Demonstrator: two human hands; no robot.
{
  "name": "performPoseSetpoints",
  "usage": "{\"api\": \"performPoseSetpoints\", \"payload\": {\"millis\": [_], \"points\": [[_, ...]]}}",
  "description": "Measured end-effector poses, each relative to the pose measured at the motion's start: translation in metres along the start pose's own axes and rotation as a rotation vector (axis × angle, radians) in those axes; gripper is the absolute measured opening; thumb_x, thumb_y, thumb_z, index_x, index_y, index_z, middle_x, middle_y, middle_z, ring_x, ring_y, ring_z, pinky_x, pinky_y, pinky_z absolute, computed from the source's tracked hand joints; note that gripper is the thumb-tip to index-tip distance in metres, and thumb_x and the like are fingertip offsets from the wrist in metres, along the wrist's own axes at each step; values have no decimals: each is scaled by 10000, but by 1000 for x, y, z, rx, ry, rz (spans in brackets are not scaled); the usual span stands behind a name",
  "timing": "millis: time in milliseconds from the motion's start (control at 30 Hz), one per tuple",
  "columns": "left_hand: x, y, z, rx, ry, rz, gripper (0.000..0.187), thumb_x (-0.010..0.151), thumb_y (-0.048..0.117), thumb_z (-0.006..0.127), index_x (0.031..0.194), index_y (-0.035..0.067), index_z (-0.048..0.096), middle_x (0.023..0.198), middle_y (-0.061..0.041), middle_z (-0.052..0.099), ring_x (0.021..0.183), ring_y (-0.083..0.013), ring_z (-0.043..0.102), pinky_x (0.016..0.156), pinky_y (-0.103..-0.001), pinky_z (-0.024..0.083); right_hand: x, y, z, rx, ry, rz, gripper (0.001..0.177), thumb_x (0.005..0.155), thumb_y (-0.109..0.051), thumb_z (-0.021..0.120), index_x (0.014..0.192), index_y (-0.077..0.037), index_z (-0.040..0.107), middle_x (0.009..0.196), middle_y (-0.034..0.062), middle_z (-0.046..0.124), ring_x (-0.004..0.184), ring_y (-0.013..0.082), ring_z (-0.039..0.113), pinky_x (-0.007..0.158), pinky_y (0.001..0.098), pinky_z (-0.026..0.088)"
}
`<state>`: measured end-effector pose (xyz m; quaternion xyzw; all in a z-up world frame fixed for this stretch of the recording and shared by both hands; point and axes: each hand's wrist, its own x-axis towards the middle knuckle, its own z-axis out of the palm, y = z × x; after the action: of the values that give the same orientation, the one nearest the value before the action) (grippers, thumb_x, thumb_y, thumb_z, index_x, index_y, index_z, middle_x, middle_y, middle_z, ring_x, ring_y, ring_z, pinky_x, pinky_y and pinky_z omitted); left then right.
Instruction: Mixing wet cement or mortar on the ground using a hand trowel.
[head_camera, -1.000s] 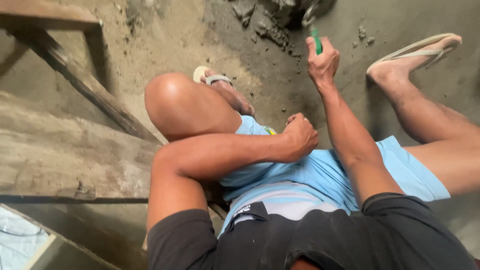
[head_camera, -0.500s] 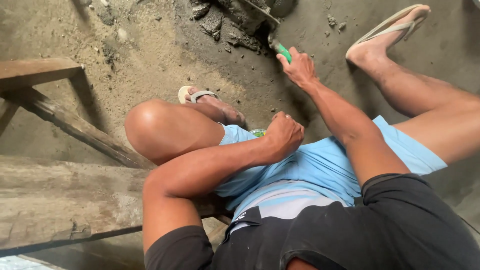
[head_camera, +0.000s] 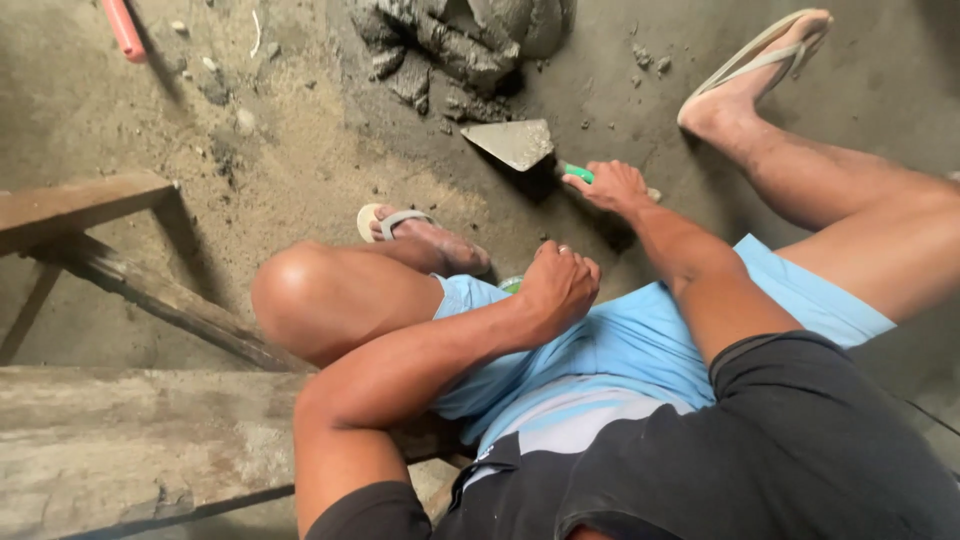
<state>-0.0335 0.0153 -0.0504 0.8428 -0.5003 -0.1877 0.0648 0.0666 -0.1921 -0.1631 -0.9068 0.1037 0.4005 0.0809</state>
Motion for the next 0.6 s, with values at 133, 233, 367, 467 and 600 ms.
{"api": "performPoseSetpoints", "payload": {"millis": [133, 233, 367, 467, 600], "points": [[2, 7, 13, -7, -5, -5, 347, 958, 112, 461, 1210, -25, 657, 946, -157, 704, 824, -363, 650, 660, -518, 397, 43, -44, -10, 115, 146, -24, 695, 970, -779, 471, 1023, -127, 707, 991, 256, 739, 1044, 460, 710, 887, 569, 536], [5, 6, 19, -27, -5, 12, 359, 943, 91, 437, 1196, -31, 660, 922, -170, 703, 802, -362, 639, 655, -515, 387, 68, -78, -18, 213, 282, -10, 684, 924, -806, 540, 973, -144, 707, 925, 213, 743, 986, 448, 726, 837, 573, 557], [3, -2, 0, -29, 20, 9, 353, 943, 86, 448, 1196, -28, 666, 920, -177, 708, 808, -358, 645, 667, -515, 390, 49, -91, -31, 285, 292, -31, 660, 931, -800, 533, 936, -155, 676, 856, 180, 713, 915, 432, 723, 782, 569, 554], [6, -1, 3, -34, 2, 11, 348, 947, 85, 454, 1195, -25, 672, 927, -181, 715, 815, -356, 652, 679, -517, 397, 102, -67, 10, 507, 313, -56, 667, 935, -794, 577, 752, -155, 639, 649, 147, 609, 696, 385, 659, 647, 507, 513], [10, -8, 2, 33, -32, 35, 256, 904, 105, 507, 1052, 162, 709, 828, 16, 735, 702, -207, 641, 602, -400, 357, 18, -118, -71, 1148, -92, 191, 643, 904, -759, 457, 697, -150, 442, 533, 16, 407, 423, 133, 321, 410, 309, 280]]}}
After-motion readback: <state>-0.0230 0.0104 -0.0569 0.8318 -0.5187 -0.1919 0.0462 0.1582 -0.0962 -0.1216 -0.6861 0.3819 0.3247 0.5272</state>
